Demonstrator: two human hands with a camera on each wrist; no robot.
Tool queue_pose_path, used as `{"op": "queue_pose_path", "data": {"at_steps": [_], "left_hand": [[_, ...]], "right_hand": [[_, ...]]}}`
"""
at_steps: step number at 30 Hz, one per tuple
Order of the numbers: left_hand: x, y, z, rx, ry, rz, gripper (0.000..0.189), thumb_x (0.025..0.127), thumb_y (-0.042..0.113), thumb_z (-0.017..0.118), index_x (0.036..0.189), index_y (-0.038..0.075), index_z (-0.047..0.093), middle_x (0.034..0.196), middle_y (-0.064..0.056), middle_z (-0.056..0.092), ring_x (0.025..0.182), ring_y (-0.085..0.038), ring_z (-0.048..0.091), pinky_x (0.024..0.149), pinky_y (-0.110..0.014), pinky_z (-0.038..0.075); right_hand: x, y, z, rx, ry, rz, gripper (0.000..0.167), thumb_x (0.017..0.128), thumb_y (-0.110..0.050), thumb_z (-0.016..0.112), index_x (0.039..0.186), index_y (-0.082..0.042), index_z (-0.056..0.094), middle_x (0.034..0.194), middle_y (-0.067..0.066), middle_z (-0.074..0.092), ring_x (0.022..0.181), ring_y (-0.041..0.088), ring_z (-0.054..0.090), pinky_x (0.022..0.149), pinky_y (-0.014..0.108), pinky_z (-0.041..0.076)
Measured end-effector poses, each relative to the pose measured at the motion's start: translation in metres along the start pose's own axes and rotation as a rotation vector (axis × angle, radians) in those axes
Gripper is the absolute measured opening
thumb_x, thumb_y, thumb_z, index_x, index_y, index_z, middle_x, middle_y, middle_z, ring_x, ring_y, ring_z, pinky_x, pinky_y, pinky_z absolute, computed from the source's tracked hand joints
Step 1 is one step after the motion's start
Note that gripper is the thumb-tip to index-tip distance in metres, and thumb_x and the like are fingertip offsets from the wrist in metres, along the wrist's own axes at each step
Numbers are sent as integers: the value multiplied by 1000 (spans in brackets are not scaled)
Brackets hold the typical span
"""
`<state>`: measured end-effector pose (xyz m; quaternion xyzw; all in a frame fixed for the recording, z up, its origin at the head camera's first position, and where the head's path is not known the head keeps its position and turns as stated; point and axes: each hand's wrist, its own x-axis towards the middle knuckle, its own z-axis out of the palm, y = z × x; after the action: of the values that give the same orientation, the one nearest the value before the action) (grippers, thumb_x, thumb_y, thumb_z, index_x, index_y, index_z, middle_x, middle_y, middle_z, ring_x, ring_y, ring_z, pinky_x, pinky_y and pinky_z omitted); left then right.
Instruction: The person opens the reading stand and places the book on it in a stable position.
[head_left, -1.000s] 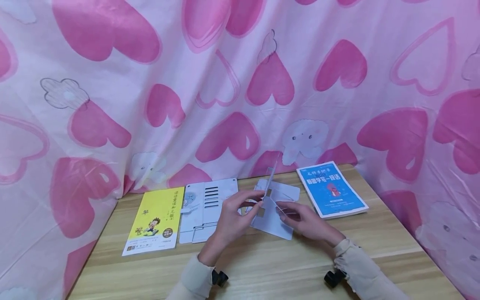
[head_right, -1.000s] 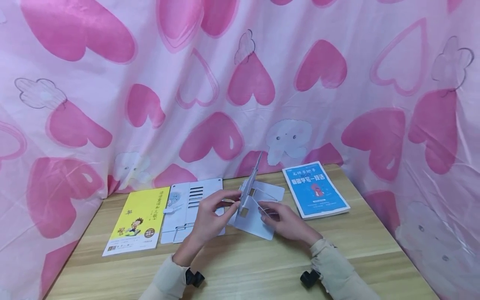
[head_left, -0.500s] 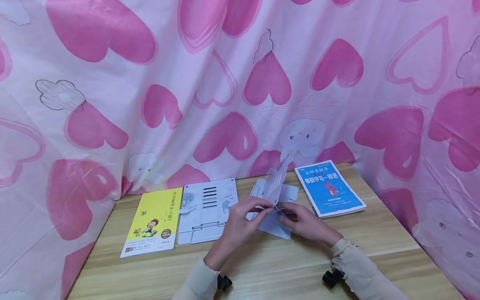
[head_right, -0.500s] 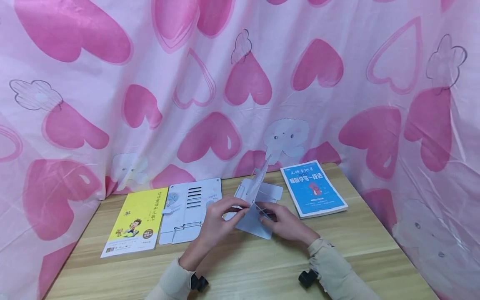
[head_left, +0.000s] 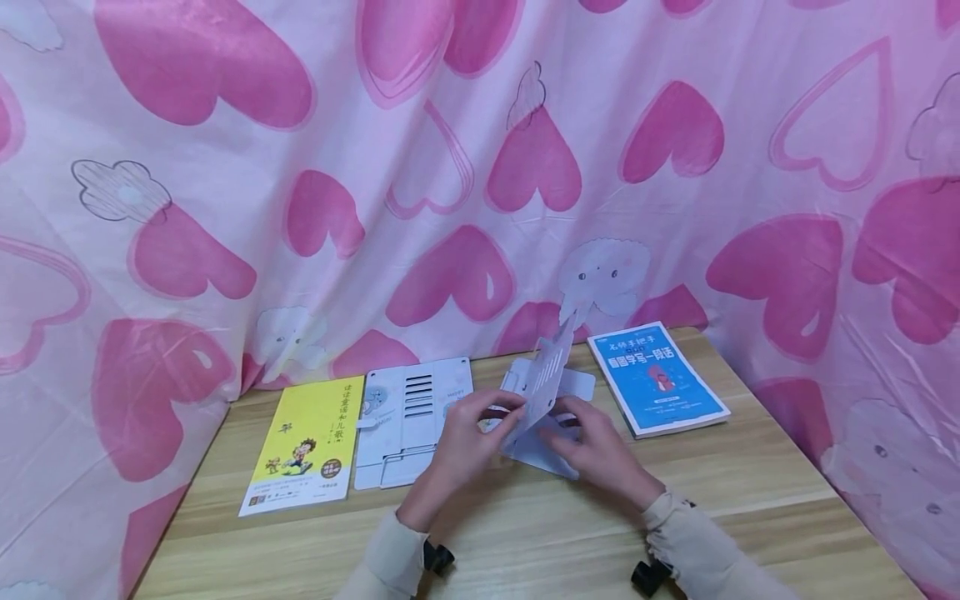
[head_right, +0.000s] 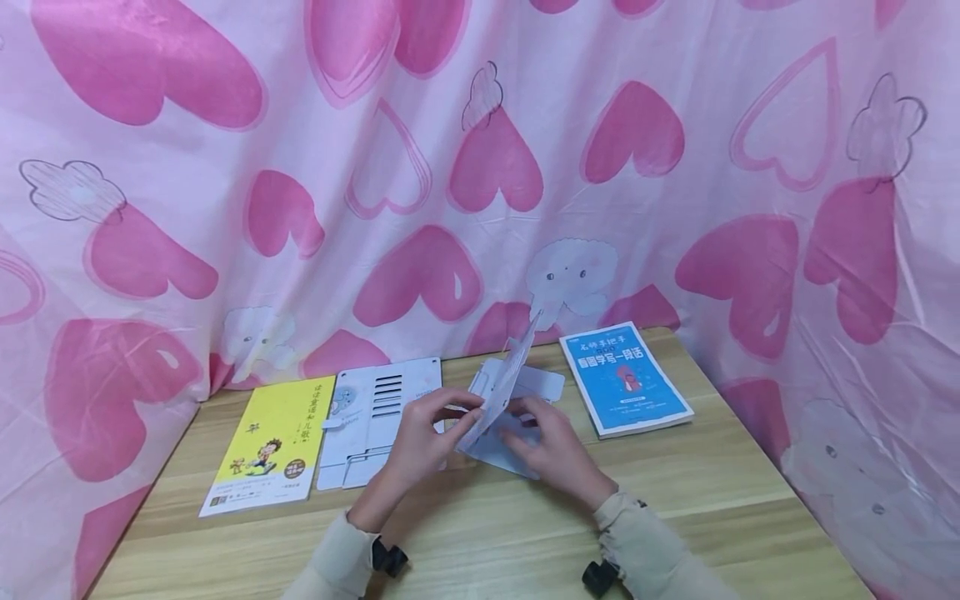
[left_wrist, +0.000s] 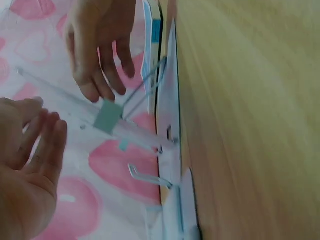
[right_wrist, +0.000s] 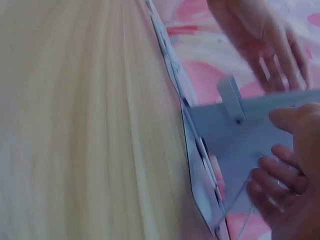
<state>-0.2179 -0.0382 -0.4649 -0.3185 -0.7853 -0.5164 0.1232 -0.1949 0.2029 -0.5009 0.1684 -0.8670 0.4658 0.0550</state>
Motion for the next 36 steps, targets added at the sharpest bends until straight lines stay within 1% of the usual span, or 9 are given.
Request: {"op": "queue_pose_path", "data": {"at_steps": [3, 5, 9, 13, 20, 24, 31, 34, 36], "left_hand": [[0, -12, -5, 36, -27, -85, 23, 102, 14, 76, 125, 11, 76, 122, -5, 79, 110, -19, 78, 95, -38, 67], [-1, -20, -6, 66, -57, -131, 25, 104, 11, 73, 129, 8, 74, 127, -11, 77, 115, -26, 77, 98, -43, 66], [-5, -34, -8, 119, -128, -179, 28, 104, 7, 70, 132, 1, 70, 130, -21, 74, 118, -35, 76, 100, -44, 65], [-7, -42, -8, 137, -174, -201, 30, 105, 7, 69, 133, -2, 69, 132, -20, 74, 119, -33, 76, 100, -41, 65], [-8, -43, -10, 122, -197, -212, 27, 106, 8, 69, 132, 1, 73, 130, -13, 76, 118, -29, 76, 101, -42, 64], [-9, -42, -11, 113, -229, -236, 28, 107, 11, 68, 133, 5, 73, 133, -9, 75, 124, -27, 74, 104, -41, 63], [-11, -37, -10, 98, -277, -282, 27, 108, 17, 68, 132, 10, 74, 134, -3, 74, 125, -21, 72, 106, -37, 62], [-12, -35, -9, 97, -285, -293, 25, 107, 18, 69, 131, 12, 75, 132, -1, 74, 123, -19, 72, 105, -36, 63], [-13, -34, -8, 92, -288, -293, 24, 107, 18, 69, 130, 12, 75, 130, -1, 74, 121, -18, 72, 104, -34, 63]], "right_hand": [[1, -8, 10, 76, -29, 63, 66, 97, -42, 83, 153, -23, 53, 130, -2, 73, 117, 19, 73, 100, 41, 65], [1, -10, 17, 110, -52, 96, 80, 95, -48, 83, 160, -21, 45, 132, -1, 72, 117, 19, 73, 100, 38, 65], [2, -12, 30, 144, -62, 130, 95, 95, -51, 82, 169, -18, 32, 140, 3, 70, 123, 19, 72, 103, 38, 63], [4, -14, 37, 161, -42, 158, 100, 96, -53, 80, 172, -19, 25, 146, 4, 66, 126, 20, 70, 104, 40, 62], [5, -8, 38, 150, 5, 173, 95, 94, -55, 81, 169, -21, 33, 141, -1, 68, 119, 18, 71, 98, 33, 64], [3, -6, 34, 156, 14, 185, 89, 93, -56, 82, 165, -24, 40, 138, -5, 69, 117, 17, 72, 96, 31, 64], [-3, -1, 23, 139, 21, 216, 79, 91, -57, 83, 155, -24, 53, 135, -3, 73, 119, 17, 73, 96, 31, 65], [-6, 0, 18, 144, 15, 244, 71, 90, -56, 84, 150, -28, 57, 132, -4, 75, 115, 15, 74, 95, 29, 64], [-7, -1, 14, 159, 9, 259, 68, 90, -54, 85, 147, -27, 60, 129, -3, 76, 113, 15, 75, 94, 28, 65]]}}
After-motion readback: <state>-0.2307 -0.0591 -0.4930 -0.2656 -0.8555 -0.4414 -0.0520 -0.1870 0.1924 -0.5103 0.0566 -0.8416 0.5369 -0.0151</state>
